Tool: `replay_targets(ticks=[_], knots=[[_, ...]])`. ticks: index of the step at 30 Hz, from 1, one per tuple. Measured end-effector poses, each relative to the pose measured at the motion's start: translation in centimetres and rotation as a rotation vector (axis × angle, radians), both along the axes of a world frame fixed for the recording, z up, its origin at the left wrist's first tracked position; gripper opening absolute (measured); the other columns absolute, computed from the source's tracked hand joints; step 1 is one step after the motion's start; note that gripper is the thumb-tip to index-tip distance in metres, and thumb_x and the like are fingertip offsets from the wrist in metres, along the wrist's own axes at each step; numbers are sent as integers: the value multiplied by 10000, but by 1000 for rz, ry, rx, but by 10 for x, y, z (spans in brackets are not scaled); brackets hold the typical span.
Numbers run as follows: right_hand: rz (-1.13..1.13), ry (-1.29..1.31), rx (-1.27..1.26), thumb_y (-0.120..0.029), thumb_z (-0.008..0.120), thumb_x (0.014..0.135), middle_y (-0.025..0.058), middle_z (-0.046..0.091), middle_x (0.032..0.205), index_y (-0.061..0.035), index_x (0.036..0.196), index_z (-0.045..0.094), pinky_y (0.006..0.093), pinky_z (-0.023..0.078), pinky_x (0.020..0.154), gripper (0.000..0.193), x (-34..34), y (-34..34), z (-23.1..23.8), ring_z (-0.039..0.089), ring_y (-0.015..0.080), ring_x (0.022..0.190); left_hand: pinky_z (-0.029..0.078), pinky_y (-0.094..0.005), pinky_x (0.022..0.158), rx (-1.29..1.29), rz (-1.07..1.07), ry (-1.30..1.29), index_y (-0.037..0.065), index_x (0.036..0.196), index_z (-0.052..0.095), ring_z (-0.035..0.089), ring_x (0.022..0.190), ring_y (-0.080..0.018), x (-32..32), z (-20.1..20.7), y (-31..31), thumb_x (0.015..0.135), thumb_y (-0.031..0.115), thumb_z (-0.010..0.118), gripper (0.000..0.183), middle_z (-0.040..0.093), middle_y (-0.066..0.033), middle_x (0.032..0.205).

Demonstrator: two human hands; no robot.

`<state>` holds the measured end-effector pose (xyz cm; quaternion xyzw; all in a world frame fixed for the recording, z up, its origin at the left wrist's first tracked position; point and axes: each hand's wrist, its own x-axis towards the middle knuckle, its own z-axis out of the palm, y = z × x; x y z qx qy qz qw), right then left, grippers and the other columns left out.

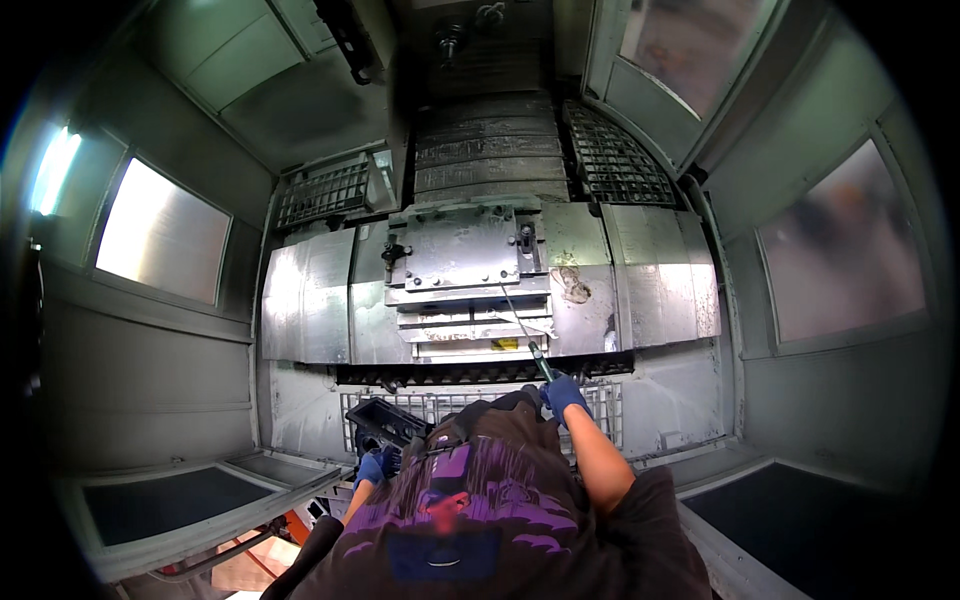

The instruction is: The person opens the machine doors, picks up a metal housing from a stack, and places it onto a fixture inside the machine. The person uses a wrench to tighten bolts on the part and then cleans the machine's workspace with a handheld air nozzle.

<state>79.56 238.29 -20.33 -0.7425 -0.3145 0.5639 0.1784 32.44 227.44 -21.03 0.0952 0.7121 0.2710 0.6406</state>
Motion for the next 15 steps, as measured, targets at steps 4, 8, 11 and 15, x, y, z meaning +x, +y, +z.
replay_targets(ticks=[4,8,11,15], knots=[[40,-157,63,-80,618,784,62,540,620,-47,1118,567,305,393,440,340,-12,6,10,470,128,463,483,-333,526,26,-97,60,24,913,638,621,599,-198,-15,-9,2,893,292,592,272,660,-111,770],[128,-290,96,-94,644,786,80,590,673,-49,1159,564,310,419,455,385,0,4,-41,504,135,490,447,-316,504,-13,-236,208,32,869,658,610,597,-177,10,51,35,913,342,560,328,672,-82,767],[80,-250,70,-97,666,782,86,612,712,-46,1167,563,312,437,465,402,-10,7,-42,522,136,508,441,-313,499,33,-175,156,41,868,657,597,588,-170,-18,19,28,915,348,557,326,659,-68,738],[-1,-254,101,-92,683,781,84,621,739,-43,1176,561,308,439,463,417,1,3,-65,525,131,515,436,-310,492,96,-233,197,49,871,657,575,562,-163,-1,47,34,904,369,569,334,647,-54,721]])
